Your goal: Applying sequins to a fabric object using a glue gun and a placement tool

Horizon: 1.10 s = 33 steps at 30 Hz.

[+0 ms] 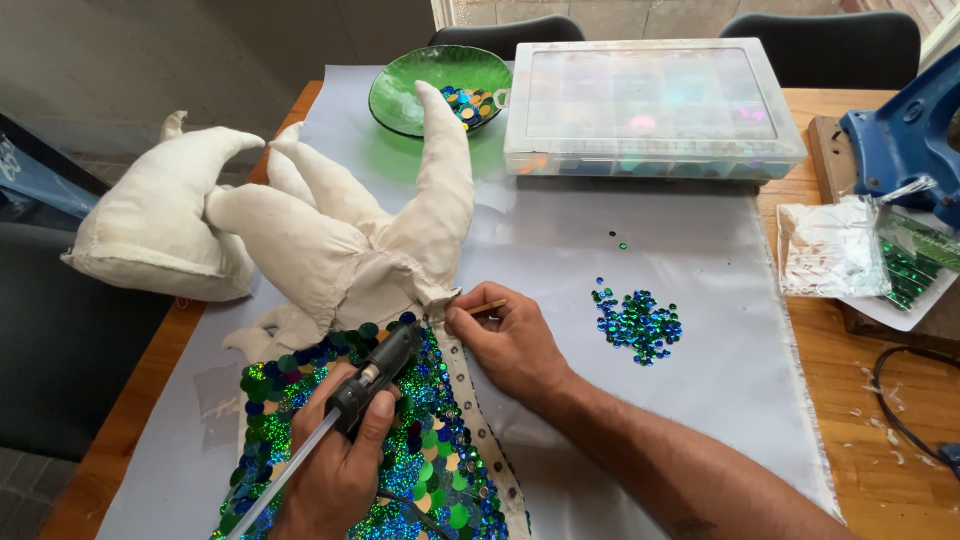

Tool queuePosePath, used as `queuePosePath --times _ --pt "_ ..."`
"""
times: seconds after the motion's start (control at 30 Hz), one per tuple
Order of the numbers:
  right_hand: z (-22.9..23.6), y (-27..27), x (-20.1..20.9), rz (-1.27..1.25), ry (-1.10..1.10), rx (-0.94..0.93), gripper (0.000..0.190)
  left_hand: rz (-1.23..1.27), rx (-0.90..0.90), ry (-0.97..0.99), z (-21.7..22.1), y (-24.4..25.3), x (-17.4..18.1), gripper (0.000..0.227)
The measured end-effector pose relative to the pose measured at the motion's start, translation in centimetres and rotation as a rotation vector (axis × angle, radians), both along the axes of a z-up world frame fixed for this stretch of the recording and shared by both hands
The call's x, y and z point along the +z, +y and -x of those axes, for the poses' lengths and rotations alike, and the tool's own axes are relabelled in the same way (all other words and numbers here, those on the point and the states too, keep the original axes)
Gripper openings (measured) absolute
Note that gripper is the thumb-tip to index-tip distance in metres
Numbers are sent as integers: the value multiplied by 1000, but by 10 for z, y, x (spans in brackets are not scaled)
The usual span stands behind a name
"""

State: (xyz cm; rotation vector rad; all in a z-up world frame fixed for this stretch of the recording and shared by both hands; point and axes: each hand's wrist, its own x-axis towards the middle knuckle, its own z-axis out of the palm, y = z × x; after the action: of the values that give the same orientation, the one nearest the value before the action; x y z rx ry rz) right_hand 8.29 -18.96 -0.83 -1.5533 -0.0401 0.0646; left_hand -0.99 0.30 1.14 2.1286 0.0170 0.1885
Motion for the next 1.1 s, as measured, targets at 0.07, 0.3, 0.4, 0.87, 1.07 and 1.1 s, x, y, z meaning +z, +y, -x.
queuePosePath --times 0.07,0.3,0.4,0.87,1.07,1.1 --pt "-1 0 -4 -10 -21 35 6 20 -7 9 0 0 0 36" --pt "1 0 0 3 -21 1 7 -2 -12 -30 0 1 -1 37" --pt "0 0 -4 14 -32 13 7 -3 -29 -91 0 1 -1 37" --pt "-1 -8 -3 -220 -91 106 7 -21 -11 -74 0 5 -1 35" --pt "-13 -23 -17 -714 -37 74 7 -50 -5 -86 0 11 -5 41" --pt "-17 -28 -13 -713 -41 73 7 -49 -7 -90 1 12 -4 41"
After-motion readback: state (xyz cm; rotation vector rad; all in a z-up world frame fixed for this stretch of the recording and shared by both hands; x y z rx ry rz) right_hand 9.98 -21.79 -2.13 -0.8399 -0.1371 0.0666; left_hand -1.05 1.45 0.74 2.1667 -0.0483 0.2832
